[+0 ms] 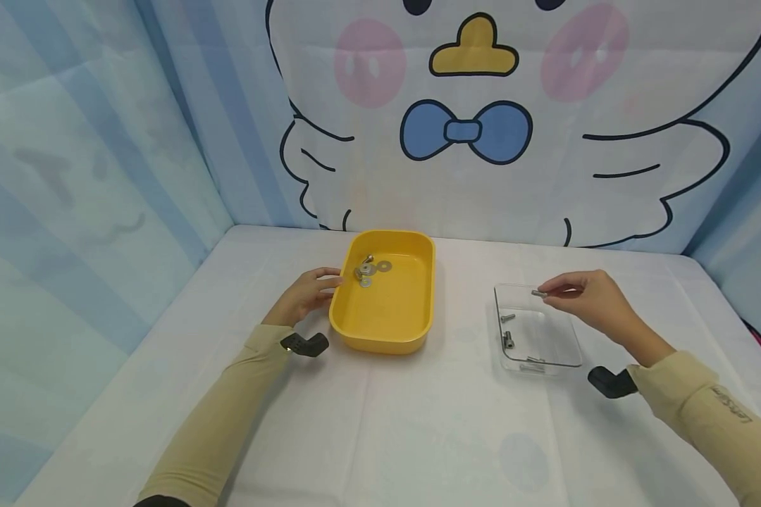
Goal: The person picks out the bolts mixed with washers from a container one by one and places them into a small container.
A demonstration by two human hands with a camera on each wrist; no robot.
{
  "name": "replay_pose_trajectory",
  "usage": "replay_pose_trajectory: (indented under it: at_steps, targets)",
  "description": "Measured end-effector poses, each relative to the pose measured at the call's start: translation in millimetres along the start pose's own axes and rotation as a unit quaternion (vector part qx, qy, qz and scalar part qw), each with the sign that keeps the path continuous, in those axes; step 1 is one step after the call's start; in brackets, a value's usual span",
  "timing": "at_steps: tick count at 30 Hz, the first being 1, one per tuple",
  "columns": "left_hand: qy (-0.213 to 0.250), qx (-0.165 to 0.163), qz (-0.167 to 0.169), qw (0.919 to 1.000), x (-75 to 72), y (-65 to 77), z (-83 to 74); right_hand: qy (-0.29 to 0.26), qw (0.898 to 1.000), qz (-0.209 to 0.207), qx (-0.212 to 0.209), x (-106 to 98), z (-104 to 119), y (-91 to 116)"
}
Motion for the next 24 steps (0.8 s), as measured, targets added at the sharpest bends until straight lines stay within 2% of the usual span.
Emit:
replay_pose_trajectory:
  at_steps: [2,5,9,14,20,24]
  targets:
    - [0.002,-0.001,0.001,1.0000,0.1,-0.3,0.3,0.010,1.000,-0.008,0.002,4.0,-30.6,-10.7]
    - [0.003,-0.003,-0.001,1.0000,0.3,-1.0,0.6,0.023,1.000,0.014,-0.003,-4.8,6.9,7.5]
    - [0.000,0.000,-0.001,1.0000,0.5,-1.5,0.8,0.023,0.998,0.053,-0.005,-18.8,82.6,40.7]
    - [0.001,0.009,0.004,0.9999,0.0,-0.8,0.9,0.024,0.997,0.067,-0.009,-17.1,77.9,38.6]
    - [0.000,0.005,0.003,1.0000,-0.1,-0.7,0.7,-0.003,0.999,0.048,0.000,-12.4,51.1,28.1]
    - [0.000,0.004,0.002,1.0000,-0.1,-0.5,0.6,-0.002,0.999,0.044,-0.009,-14.2,53.9,27.5]
Point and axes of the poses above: each hand's wrist, its own y-axis away from the middle knuckle, its own x-axis out of the palm, z = x × y, the point moved 1 cm from there along -y, towards the middle knuckle, and after that the axes turned 11 degrees about z, right-handed, at the moved point
